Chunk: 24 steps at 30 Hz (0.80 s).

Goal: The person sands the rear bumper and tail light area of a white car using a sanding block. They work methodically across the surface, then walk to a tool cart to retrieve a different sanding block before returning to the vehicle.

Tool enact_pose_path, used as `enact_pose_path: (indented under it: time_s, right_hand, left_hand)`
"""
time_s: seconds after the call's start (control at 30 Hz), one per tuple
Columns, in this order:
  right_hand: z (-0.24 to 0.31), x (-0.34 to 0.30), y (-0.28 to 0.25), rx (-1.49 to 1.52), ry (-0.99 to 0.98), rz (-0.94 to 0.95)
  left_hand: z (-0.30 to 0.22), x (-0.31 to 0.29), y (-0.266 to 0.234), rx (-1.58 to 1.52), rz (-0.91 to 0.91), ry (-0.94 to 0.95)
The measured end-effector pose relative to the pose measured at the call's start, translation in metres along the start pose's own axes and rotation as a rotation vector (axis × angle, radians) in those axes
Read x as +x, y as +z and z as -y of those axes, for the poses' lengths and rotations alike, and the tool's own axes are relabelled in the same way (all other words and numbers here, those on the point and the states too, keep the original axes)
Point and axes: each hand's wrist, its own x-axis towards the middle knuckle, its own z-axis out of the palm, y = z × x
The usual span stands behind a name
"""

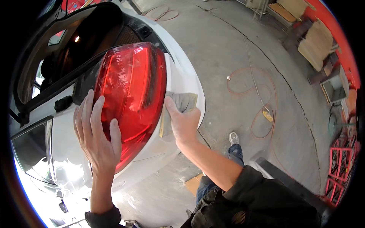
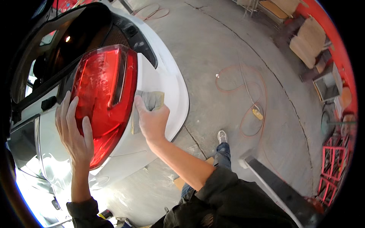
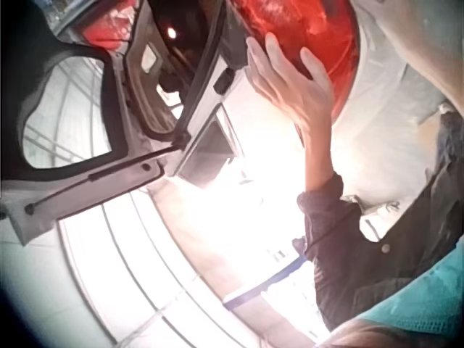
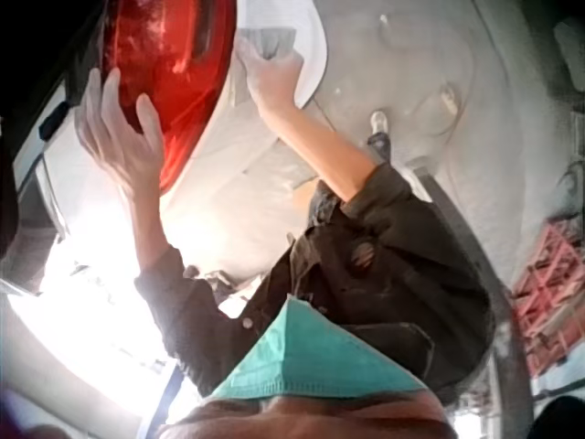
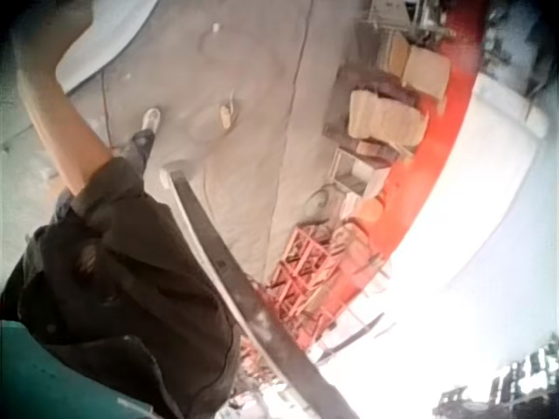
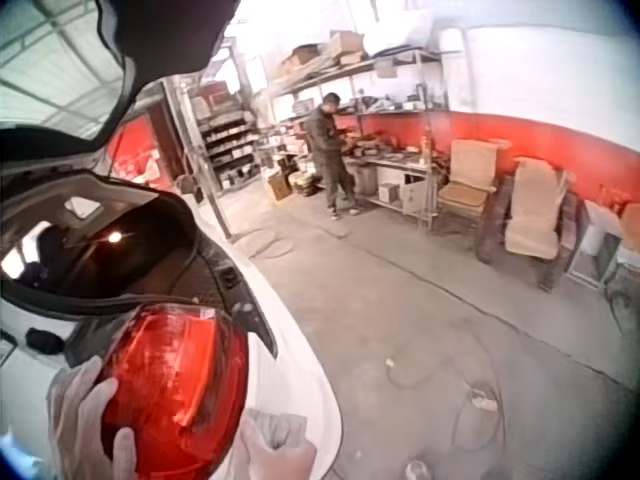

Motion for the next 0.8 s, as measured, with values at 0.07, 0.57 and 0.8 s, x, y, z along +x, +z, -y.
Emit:
enact_pose_path:
  time_s: [0.07,0.57,0.8]
  right_hand:
    - [-0.019,-0.013,0.0,-0.05,-0.044,-0.043]
    - [-0.009,0.012,-0.022,0.015,0.054,0.044]
    - [0.006,0.083,-0.015,-0.057,-0.065,0.099]
  left_hand:
    - [-0.006,0.006,0.007,0.011,-0.057,-0.014]
    - [0.05,-0.03,-0.028,0.069,0.118,0.18]
    - [0.049,-0.034,-0.032,0.082,0.148,0.164]
